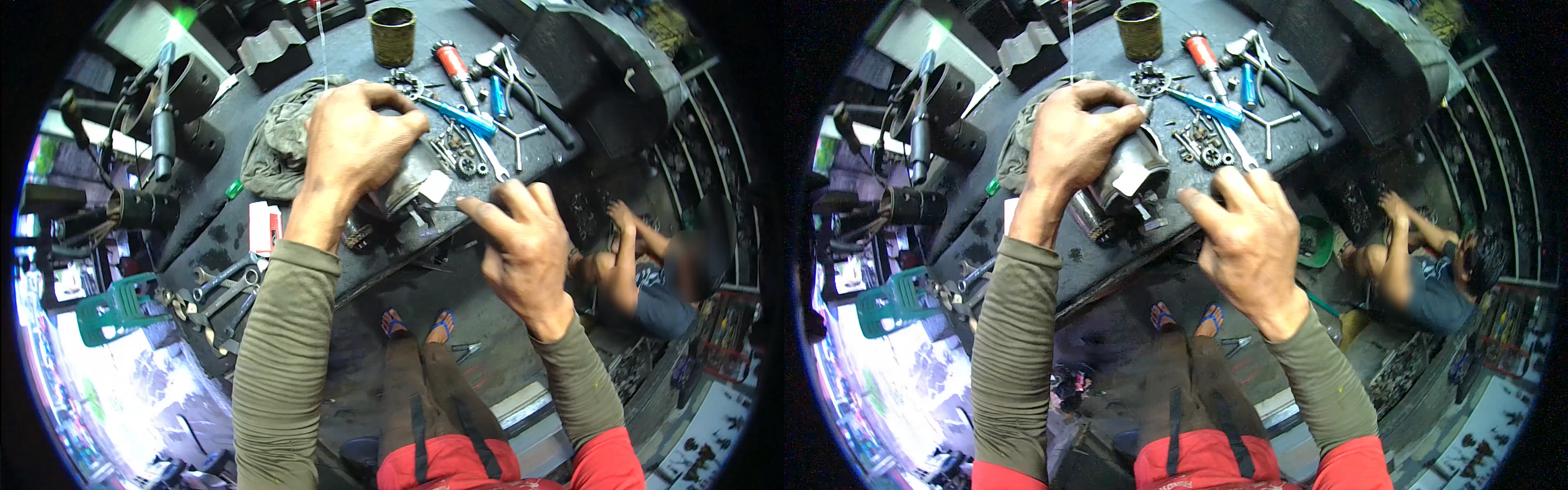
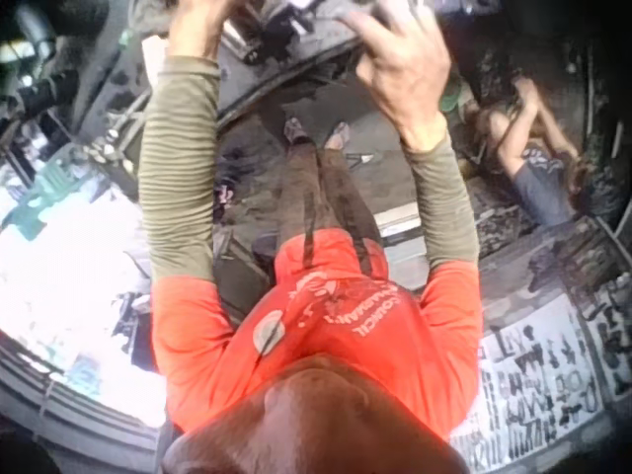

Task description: The person holds a metal cylinder and a small metal piece, then uses a blowtorch to heat the metal piece and weld it to the cylinder. The person repeatedly heats and adjusts the piece, producing smoke, and continues to manipulate the assembly on the workbench.

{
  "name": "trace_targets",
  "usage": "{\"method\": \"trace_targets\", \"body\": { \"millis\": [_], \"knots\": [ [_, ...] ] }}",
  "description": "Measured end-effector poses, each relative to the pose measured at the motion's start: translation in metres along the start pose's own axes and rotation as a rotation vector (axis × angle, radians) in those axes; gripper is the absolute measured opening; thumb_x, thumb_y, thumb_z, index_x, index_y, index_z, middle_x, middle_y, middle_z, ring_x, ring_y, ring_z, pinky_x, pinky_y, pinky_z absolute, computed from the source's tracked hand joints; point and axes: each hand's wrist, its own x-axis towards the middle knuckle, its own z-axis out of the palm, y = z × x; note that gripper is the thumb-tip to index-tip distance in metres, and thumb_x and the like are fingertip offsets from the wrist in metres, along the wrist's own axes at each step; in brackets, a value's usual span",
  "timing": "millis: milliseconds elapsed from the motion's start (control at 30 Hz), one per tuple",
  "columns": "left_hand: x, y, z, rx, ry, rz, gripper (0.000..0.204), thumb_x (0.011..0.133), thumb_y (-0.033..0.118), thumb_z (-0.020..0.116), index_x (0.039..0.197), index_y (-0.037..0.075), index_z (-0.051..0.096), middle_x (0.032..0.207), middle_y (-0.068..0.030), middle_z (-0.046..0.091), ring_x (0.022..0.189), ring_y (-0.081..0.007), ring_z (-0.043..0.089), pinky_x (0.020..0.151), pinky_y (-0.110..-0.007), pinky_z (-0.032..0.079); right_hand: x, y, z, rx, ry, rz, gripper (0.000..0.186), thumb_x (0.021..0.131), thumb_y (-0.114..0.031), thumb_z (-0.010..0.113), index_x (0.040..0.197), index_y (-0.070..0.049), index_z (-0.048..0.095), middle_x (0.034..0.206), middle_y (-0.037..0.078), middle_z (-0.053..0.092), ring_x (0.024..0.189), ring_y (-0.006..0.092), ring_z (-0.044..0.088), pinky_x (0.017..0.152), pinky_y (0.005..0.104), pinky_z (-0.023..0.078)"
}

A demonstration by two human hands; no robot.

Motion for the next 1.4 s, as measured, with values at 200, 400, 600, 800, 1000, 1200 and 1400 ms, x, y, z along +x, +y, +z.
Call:
{"method": "trace_targets", "body": {
  "millis": [200, 400, 600, 800, 1000, 1200, 1400],
  "knots": [
    [-0.002, -0.001, 0.002, -0.061, 0.011, -0.021, 0.03, 0.082, 0.03, 0.08, 0.097, 0.003, 0.082, 0.098, -0.0153, 0.076, 0.095, -0.0277, 0.073, 0.091, -0.037, 0.055, 0.008, 0.003, 0.0, -0.038, -0.047, -0.115, 0.048, 0.068, 0.003, 0.068, 0.111, -0.014, 0.08, 0.093, 0.006, 0.06, 0.084, 0.0285, 0.053, 0.073, 0.0403, 0.047],
    [-0.002, 0.001, 0.0, 0.045, 0.047, 0.018, 0.036, 0.077, 0.033, 0.078, 0.099, 0.004, 0.083, 0.103, -0.0208, 0.078, 0.099, -0.0331, 0.075, 0.094, -0.039, 0.056, 0.011, 0.001, -0.003, -0.083, -0.043, -0.099, 0.048, 0.064, -0.001, 0.068, 0.109, -0.014, 0.078, 0.094, 0.008, 0.058, 0.085, 0.0298, 0.054, 0.076, 0.0421, 0.045],
    [-0.002, 0.001, 0.001, 0.002, 0.041, -0.007, 0.035, 0.075, 0.035, 0.077, 0.098, 0.01, 0.085, 0.086, -0.0169, 0.079, 0.086, -0.0287, 0.076, 0.087, -0.039, 0.058, 0.008, 0.003, 0.003, -0.06, -0.049, -0.054, 0.049, 0.067, 0.004, 0.067, 0.112, -0.013, 0.078, 0.095, 0.008, 0.06, 0.086, 0.0311, 0.054, 0.078, 0.0421, 0.045],
    [-0.005, -0.003, 0.001, -0.099, -0.005, -0.065, 0.031, 0.079, 0.032, 0.079, 0.095, 0.007, 0.084, 0.089, -0.0142, 0.08, 0.083, -0.023, 0.076, 0.082, -0.036, 0.058, 0.0, 0.003, 0.002, 0.006, -0.026, 0.049, 0.049, 0.069, 0.009, 0.066, 0.111, -0.012, 0.079, 0.094, 0.008, 0.062, 0.086, 0.0304, 0.055, 0.077, 0.041, 0.047],
    [-0.002, -0.011, 0.002, -0.062, 0.039, 0.029, 0.03, 0.084, 0.029, 0.078, 0.098, 0.004, 0.082, 0.092, -0.0149, 0.079, 0.091, -0.0221, 0.075, 0.087, -0.035, 0.056, -0.014, 0.007, 0.005, 0.192, -0.004, 0.159, 0.04, 0.078, 0.008, 0.069, 0.112, -0.011, 0.08, 0.092, 0.009, 0.063, 0.084, 0.0288, 0.055, 0.075, 0.0385, 0.045],
    [-0.049, -0.008, 0.0, -0.079, 0.218, -0.295, 0.08, 0.086, 0.058, 0.082, 0.133, -0.004, 0.066, 0.127, -0.0313, 0.067, 0.118, -0.0447, 0.066, 0.106, -0.051, 0.051, -0.039, 0.008, -0.025, 0.473, 0.074, 0.426, 0.02, 0.093, 0.003, 0.072, 0.111, 0.001, 0.077, 0.087, 0.009, 0.069, 0.08, 0.0188, 0.062, 0.074, 0.0314, 0.048],
    [-0.041, 0.031, -0.006, 0.074, 0.065, -0.377, 0.111, 0.077, 0.068, 0.085, 0.15, -0.008, 0.049, 0.144, -0.0331, 0.057, 0.135, -0.0443, 0.058, 0.114, -0.049, 0.047, -0.043, 0.007, -0.05, 0.521, 0.128, 0.538, 0.013, 0.097, 0.003, 0.068, 0.108, 0.004, 0.073, 0.098, 0.007, 0.067, 0.082, 0.014, 0.062, 0.075, 0.0263, 0.049]
  ]
}}
